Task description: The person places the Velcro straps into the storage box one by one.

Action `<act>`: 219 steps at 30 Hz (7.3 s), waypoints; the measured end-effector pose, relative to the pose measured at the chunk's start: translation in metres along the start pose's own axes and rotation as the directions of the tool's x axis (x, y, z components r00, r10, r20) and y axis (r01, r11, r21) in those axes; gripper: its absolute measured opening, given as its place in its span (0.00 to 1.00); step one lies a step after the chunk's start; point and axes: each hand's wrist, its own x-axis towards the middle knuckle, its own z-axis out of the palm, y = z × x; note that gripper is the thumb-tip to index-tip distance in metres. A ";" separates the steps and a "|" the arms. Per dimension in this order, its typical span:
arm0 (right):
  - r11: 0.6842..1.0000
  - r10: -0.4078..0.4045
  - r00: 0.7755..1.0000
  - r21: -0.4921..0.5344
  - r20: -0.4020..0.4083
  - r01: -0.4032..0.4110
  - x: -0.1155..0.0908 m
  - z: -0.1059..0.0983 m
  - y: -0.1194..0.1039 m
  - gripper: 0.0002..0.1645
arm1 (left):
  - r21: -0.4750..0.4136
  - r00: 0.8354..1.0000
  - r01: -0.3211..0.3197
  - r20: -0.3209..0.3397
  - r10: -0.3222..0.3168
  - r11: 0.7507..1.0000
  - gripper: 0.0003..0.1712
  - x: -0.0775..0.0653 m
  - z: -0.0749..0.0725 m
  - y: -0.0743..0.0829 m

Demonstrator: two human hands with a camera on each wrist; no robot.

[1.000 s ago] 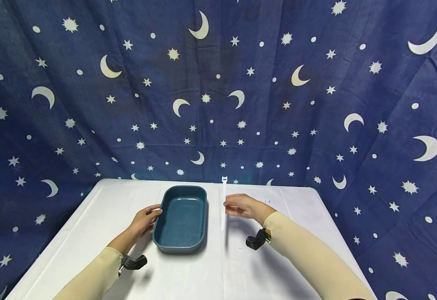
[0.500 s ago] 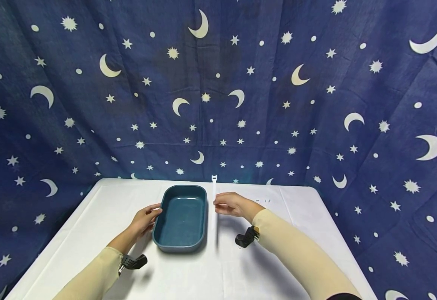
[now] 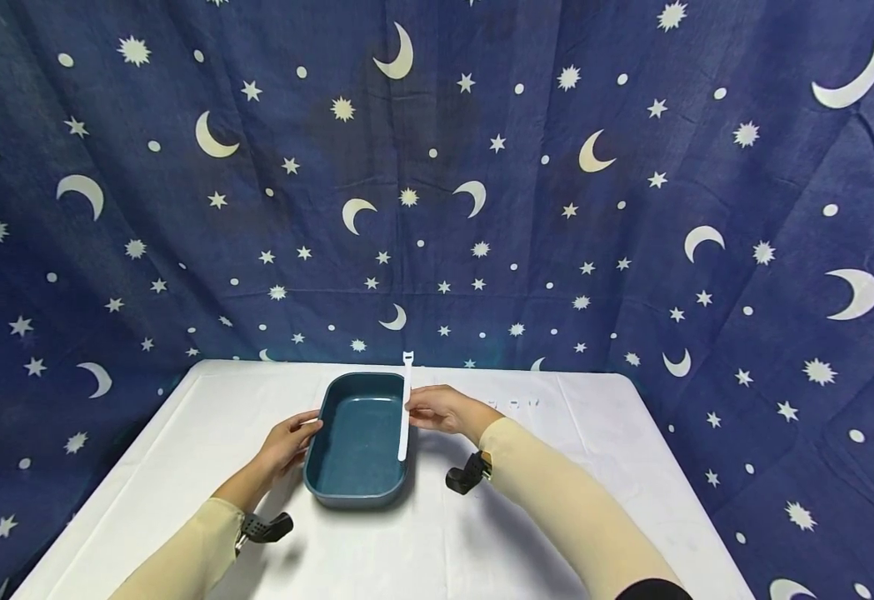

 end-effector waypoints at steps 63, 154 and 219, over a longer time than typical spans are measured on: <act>0.998 0.067 0.997 0.006 0.035 -0.067 0.049 0.088 0.051 0.12 | -0.055 1.000 0.002 0.015 -0.002 0.998 0.27 0.002 -0.003 -0.005; 0.835 -0.283 0.956 -0.511 -0.080 0.205 0.008 0.004 -0.012 0.08 | -0.004 1.000 -0.022 0.019 0.022 1.000 0.29 -0.001 -0.003 -0.004; 0.839 -0.197 0.868 -0.537 -0.455 -0.091 -0.012 -0.212 0.065 0.18 | -0.034 1.000 0.004 0.013 -0.003 0.999 0.29 0.002 -0.001 -0.008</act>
